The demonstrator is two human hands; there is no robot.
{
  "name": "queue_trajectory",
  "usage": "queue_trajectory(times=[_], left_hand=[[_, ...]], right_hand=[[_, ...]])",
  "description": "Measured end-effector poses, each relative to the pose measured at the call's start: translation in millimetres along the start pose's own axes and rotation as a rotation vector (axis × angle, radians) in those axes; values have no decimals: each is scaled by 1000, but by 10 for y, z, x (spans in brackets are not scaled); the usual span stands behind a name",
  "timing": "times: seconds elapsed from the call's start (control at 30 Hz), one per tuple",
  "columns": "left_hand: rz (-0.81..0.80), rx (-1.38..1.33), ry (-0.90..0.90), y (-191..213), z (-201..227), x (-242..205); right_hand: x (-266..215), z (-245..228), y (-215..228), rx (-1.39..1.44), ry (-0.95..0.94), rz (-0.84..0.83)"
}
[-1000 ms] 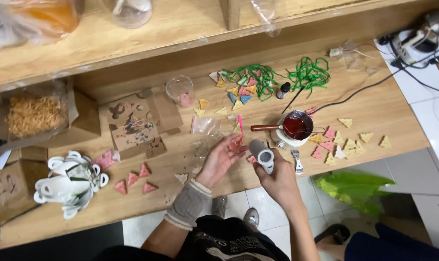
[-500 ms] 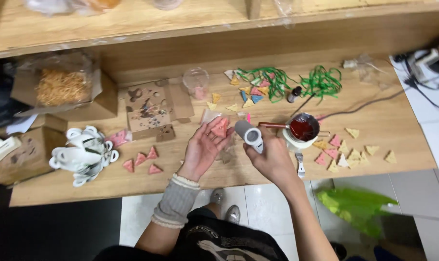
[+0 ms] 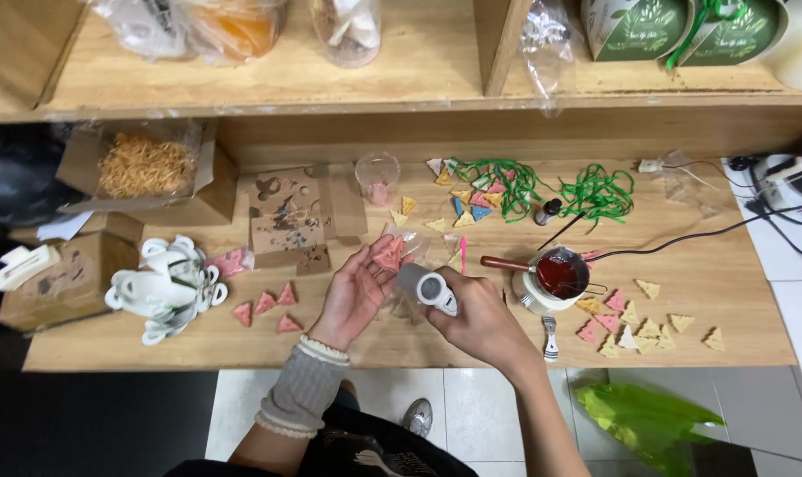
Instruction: The recorder is assembling small scented wax sachets or candle decorations, melting wax, and placing decorative elements.
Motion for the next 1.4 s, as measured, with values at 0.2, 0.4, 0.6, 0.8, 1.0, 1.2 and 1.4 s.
queue_trajectory(times=[0.2,0.4,0.6,0.8,1.0,1.2,1.4], left_hand=[[-42,18,146,-40,326,209],[-163,-72,373,284,533,259],[-78,87,480,19,785,132],[-58,72,389,175,696,-35],[-164,8,252,326,753,-585],[-236,43,96,446,981,-1548],[-288,-15,38,743,1019,-2184]], right_hand=[[183,-204,50,90,-186,126],[328,-645,-197,219,-280,267],[279,-781,-561,258,-359,261],[168,-783,-871,287,-338,248],[-267,-904,-1431,225,-264,424],[-489,-1341,-1952,145,-156,408],[-680,-1869,-2483,48,-187,375]])
Point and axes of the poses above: each hand's wrist, its own x-axis towards the middle knuckle, its own y-axis out of the back of the hand, z = x × y, the point moved 5 cm from there along x, towards the middle knuckle, and after that the axes turned 11 degrees about -z, right-handed, at the moved point
